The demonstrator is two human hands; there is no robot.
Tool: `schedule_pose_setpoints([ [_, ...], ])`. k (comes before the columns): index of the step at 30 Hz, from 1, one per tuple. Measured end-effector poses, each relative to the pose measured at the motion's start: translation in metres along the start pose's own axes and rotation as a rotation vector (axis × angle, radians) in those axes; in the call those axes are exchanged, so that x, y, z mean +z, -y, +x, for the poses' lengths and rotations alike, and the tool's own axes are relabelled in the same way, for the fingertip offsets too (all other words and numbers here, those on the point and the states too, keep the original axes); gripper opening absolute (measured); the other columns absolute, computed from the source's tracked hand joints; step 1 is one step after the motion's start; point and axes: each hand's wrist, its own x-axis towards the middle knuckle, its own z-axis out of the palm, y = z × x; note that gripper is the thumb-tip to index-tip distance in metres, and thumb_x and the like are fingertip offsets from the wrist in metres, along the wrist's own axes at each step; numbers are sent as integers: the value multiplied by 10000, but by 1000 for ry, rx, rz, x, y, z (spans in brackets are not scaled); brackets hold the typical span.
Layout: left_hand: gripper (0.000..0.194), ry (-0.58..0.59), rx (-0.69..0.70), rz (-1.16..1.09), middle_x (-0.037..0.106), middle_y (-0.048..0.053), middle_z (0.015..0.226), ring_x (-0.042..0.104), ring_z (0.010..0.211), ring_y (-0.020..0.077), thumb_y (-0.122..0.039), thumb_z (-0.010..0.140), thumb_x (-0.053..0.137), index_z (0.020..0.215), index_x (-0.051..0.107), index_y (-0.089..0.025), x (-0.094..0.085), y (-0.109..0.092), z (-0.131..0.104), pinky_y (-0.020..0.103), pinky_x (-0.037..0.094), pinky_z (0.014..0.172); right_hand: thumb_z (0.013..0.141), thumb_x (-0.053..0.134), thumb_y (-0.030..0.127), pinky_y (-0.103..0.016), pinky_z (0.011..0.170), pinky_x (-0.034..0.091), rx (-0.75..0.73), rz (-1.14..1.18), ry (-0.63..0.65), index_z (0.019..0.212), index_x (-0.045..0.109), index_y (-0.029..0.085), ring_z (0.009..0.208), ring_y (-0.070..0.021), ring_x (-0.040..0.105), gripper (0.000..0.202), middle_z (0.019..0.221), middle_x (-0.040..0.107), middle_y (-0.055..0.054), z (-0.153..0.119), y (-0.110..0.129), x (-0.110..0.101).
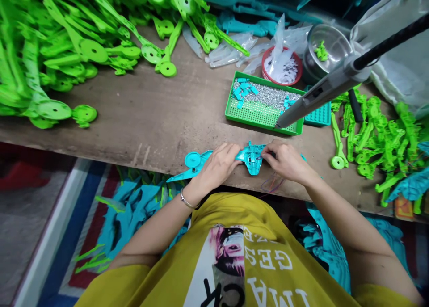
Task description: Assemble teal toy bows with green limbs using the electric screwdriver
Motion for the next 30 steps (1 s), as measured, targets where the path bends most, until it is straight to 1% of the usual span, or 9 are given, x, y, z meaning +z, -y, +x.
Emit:
schedule_pose_setpoints([
  [4,160,11,28,6,676,91,1078,630,1043,269,-152,963,604,1094,520,-189,2,4,1,415,543,899,958,543,224,-326,779,435,5,12,-15,911,722,190,898,-230,644,189,968,702,-99,-3,-2,8],
  [9,121,36,18,32,688,95,1086,632,1038,269,-182,971,607,1066,533,-190,1,6,1,411,532,891,957,505,198,-341,821,454,-6,67,-79,916,677,176,899,-227,624,178,976,665,-106,-9,-13,8],
  [12,115,68,1,100,701,105,1097,635,1038,288,-187,965,611,1070,562,-182,-4,2,2,432,515,876,950,513,207,-376,876,465,-40,84,-125,900,671,177,960,-251,610,168,1002,645,-114,-12,-19,9],
  [16,183,66,0,101,681,127,1249,602,1180,314,-185,947,634,1123,584,-182,-8,-8,2,464,485,949,951,536,236,-452,964,445,-63,84,-202,885,685,188,1047,-294,574,171,1038,640,-120,-14,-19,18],
  [19,187,55,-18,20,640,140,1342,586,1230,306,-264,954,653,1109,586,-185,-5,-12,1,466,476,991,961,538,256,-473,985,432,-43,108,-235,904,697,193,1068,-301,566,180,1056,639,-117,-14,-16,27],
  [21,181,51,-42,-5,635,151,1336,590,1219,307,-309,966,641,1081,592,-178,-3,-13,1,473,481,993,962,539,256,-469,979,432,-28,127,-248,908,699,196,1065,-298,565,179,1050,636,-113,-14,-14,31],
  [23,167,47,-58,-9,639,156,1314,589,1208,311,-315,978,617,1063,602,-172,-1,-13,2,485,484,996,960,542,256,-461,966,433,-19,135,-255,903,702,200,1062,-297,562,179,1048,632,-110,-14,-12,33],
  [27,127,45,-73,-30,656,141,1202,590,1181,300,-251,957,615,1053,613,-168,0,-15,6,478,494,998,966,544,282,-458,937,419,9,121,-268,915,721,209,1061,-302,554,198,1069,626,-110,-14,-8,35],
  [30,84,27,-96,-27,645,140,1152,585,1168,303,-224,923,623,987,616,-169,3,-19,10,475,501,990,970,543,295,-450,920,402,25,123,-266,925,728,213,1063,-304,548,207,1080,627,-109,-14,-4,36],
])
